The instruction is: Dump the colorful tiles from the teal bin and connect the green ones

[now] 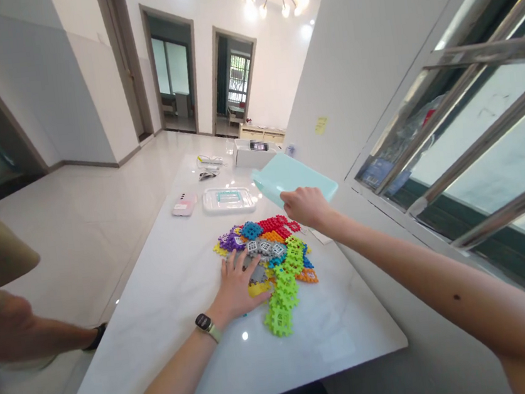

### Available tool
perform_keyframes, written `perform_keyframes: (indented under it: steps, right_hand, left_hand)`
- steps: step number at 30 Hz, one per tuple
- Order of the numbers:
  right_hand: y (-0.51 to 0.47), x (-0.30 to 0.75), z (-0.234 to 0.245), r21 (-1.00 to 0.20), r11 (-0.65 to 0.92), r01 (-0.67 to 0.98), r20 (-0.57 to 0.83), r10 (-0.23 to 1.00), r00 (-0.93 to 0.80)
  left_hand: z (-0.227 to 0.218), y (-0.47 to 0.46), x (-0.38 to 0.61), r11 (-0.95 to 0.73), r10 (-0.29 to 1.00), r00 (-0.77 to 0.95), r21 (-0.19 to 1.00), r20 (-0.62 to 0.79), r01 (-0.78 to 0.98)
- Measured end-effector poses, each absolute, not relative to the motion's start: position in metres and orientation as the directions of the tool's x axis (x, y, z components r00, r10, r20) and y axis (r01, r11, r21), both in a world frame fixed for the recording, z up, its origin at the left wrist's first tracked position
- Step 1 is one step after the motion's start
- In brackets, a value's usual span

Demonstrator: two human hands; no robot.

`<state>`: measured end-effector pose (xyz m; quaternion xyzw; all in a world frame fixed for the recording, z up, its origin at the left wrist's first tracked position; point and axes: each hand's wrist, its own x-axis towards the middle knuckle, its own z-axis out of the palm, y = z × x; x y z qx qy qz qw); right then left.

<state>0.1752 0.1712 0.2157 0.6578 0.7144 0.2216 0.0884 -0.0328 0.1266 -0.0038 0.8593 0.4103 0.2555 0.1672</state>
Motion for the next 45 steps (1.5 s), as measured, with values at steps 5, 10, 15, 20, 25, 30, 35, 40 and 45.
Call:
perform_keyframes:
  steps: [5, 10, 15, 20, 25, 30, 35, 40, 45]
  right_hand:
    - [0.196, 0.238, 0.227, -0.086, -0.033, 0.996, 0.51, 0.857, 0.073]
    - [0.241, 0.297, 0.205, -0.782, 0.016, 0.624, 0.451, 0.706, 0.546]
    - [0.294, 0.315, 0.15, -0.909, -0.028, 0.415, 0.255, 0.749, 0.611]
    - [0.319, 0.318, 0.085, -0.932, -0.12, 0.342, 0.077, 0.856, 0.511]
    - [0.289, 0.31, 0.026, -0.884, -0.184, 0.43, -0.024, 0.936, 0.351]
    - [0.258, 0.266, -0.002, -0.799, -0.124, 0.588, -0.016, 0.983, 0.185]
    - [0.253, 0.222, 0.0, -0.797, 0.015, 0.604, 0.053, 0.998, 0.044]
    - [0.251, 0.195, 0.015, -0.849, 0.225, 0.478, 0.222, 0.973, -0.062]
    - [0.232, 0.186, 0.037, -0.879, 0.38, 0.287, 0.389, 0.921, -0.028]
  left_hand:
    - [-0.003, 0.128, -0.033, -0.608, 0.79, 0.528, 0.513, 0.312, 0.606]
    - [-0.001, 0.136, -0.035, -0.581, 0.813, 0.473, 0.525, 0.339, 0.623]
    - [-0.002, 0.148, -0.039, -0.487, 0.867, 0.337, 0.488, 0.366, 0.725]
    - [-0.01, 0.16, -0.051, -0.409, 0.897, 0.243, 0.487, 0.369, 0.771]
    - [-0.011, 0.183, -0.051, -0.3, 0.943, 0.184, 0.47, 0.277, 0.83]
    - [-0.004, 0.225, -0.022, -0.269, 0.961, 0.268, 0.44, 0.065, 0.857]
    - [-0.002, 0.249, 0.007, -0.419, 0.906, 0.372, 0.563, 0.203, 0.712]
    - [0.007, 0.258, 0.029, -0.538, 0.842, 0.35, 0.675, 0.411, 0.504]
    - [0.032, 0.253, 0.038, -0.621, 0.777, 0.371, 0.712, 0.508, 0.327]
